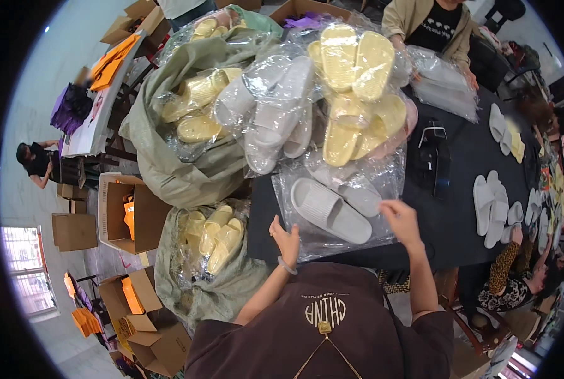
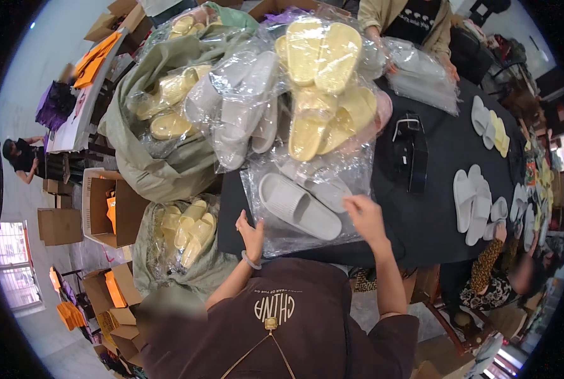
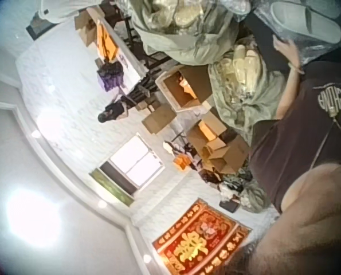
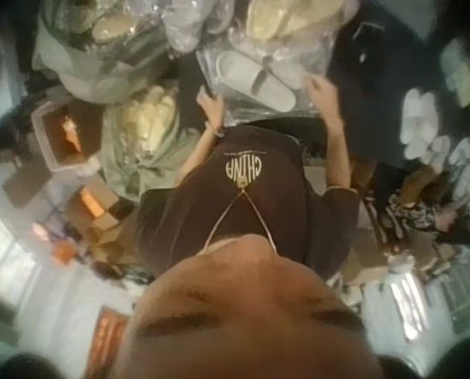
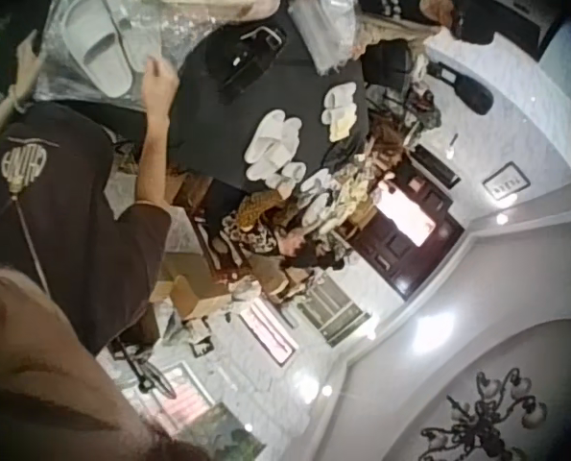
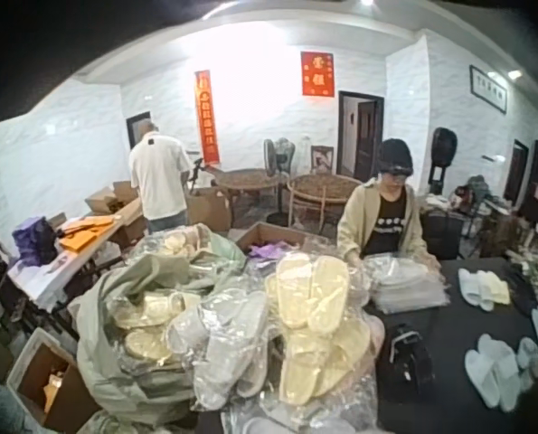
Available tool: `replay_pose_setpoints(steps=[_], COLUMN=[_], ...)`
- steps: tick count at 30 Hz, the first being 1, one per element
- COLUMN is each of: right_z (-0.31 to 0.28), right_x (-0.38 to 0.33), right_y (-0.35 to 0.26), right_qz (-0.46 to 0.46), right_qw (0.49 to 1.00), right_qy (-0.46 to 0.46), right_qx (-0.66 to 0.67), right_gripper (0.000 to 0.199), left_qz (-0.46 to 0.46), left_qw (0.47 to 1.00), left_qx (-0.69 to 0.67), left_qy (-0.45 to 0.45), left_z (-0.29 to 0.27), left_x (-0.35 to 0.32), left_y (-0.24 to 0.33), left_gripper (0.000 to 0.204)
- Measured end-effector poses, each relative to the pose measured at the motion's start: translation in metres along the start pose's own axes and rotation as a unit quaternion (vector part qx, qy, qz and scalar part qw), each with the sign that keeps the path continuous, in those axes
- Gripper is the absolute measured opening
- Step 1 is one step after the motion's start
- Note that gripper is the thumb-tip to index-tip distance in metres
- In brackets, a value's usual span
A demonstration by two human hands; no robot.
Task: The person unpacks various colored slippers from large green sacks and places them onto a table. They then pick up pairs of slippers and wrap them individually in bubble wrap. The person handles yellow, white, pink, and black slippers throughout the process.
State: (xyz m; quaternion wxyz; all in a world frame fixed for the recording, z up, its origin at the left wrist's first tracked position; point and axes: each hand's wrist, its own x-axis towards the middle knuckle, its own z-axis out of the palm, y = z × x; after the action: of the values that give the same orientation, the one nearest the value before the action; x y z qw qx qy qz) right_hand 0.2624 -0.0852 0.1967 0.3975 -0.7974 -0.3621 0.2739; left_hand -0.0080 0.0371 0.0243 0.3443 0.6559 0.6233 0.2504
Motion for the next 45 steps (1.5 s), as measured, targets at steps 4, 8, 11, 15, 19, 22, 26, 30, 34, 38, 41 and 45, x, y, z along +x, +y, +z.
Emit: replay_pose_setpoints(steps=[4, 8, 11, 15, 19, 22, 26, 30, 34, 38, 41, 45], right_z=[0.043, 0.092, 0.128, 0.147, 0.134, 0.107, 0.079, 0.055, 0.044, 0.023, 0.002, 0.010], right_x=[-0.002, 0.031, 0.054, 0.065, 0.057, 0.037, 0.021, 0.020, 0.018, 0.016, 0.000, -0.026], right_y=[0.088, 0.092, 0.091, 0.113, 0.139, 0.153, 0.181, 0.197, 0.219, 0.206, 0.187, 0.144], right_qz=[-0.143, -0.174, -0.192, -0.231, -0.272, -0.259, -0.236, -0.206, -0.208, -0.224, -0.289, -0.272], right_qw=[0.973, 0.949, 0.956, 0.958, 0.947, 0.941, 0.937, 0.934, 0.933, 0.955, 0.947, 0.936], right_qy=[-0.129, -0.118, -0.074, -0.004, 0.001, -0.019, 0.027, 0.066, 0.114, 0.031, -0.095, -0.218], right_qx=[-0.125, -0.234, -0.210, -0.172, -0.170, -0.215, -0.256, -0.284, -0.269, -0.191, -0.100, 0.045], right_gripper=[0.043, 0.067, 0.062, 0.041, 0.033, 0.031, 0.031, 0.031, 0.029, 0.018, 0.010, 0.018], left_qz=[-0.159, -0.177, -0.115, -0.095, -0.116, -0.100, -0.102, -0.093, -0.111, -0.122, -0.092, -0.082], left_qw=[0.978, 0.966, 0.971, 0.979, 0.982, 0.980, 0.982, 0.987, 0.990, 0.988, 0.987, 0.984], left_qx=[0.134, 0.186, 0.209, 0.181, 0.147, 0.170, 0.142, 0.123, 0.083, 0.090, 0.128, 0.154], left_qy=[0.023, -0.003, 0.013, 0.003, 0.001, -0.019, -0.068, -0.053, -0.013, 0.027, 0.027, 0.038], left_z=[0.018, 0.012, 0.019, 0.018, 0.022, 0.026, 0.024, 0.018, 0.004, -0.008, -0.003, 0.003], left_x=[-0.019, -0.028, -0.021, -0.031, -0.032, -0.029, -0.027, -0.040, -0.053, -0.053, -0.056, -0.058], left_y=[-0.002, -0.006, -0.040, -0.033, -0.029, -0.036, -0.044, -0.050, -0.054, -0.046, -0.047, -0.047], left_gripper=[0.066, 0.054, 0.054, 0.044, 0.042, 0.040, 0.039, 0.038, 0.035, 0.034, 0.032, 0.030])
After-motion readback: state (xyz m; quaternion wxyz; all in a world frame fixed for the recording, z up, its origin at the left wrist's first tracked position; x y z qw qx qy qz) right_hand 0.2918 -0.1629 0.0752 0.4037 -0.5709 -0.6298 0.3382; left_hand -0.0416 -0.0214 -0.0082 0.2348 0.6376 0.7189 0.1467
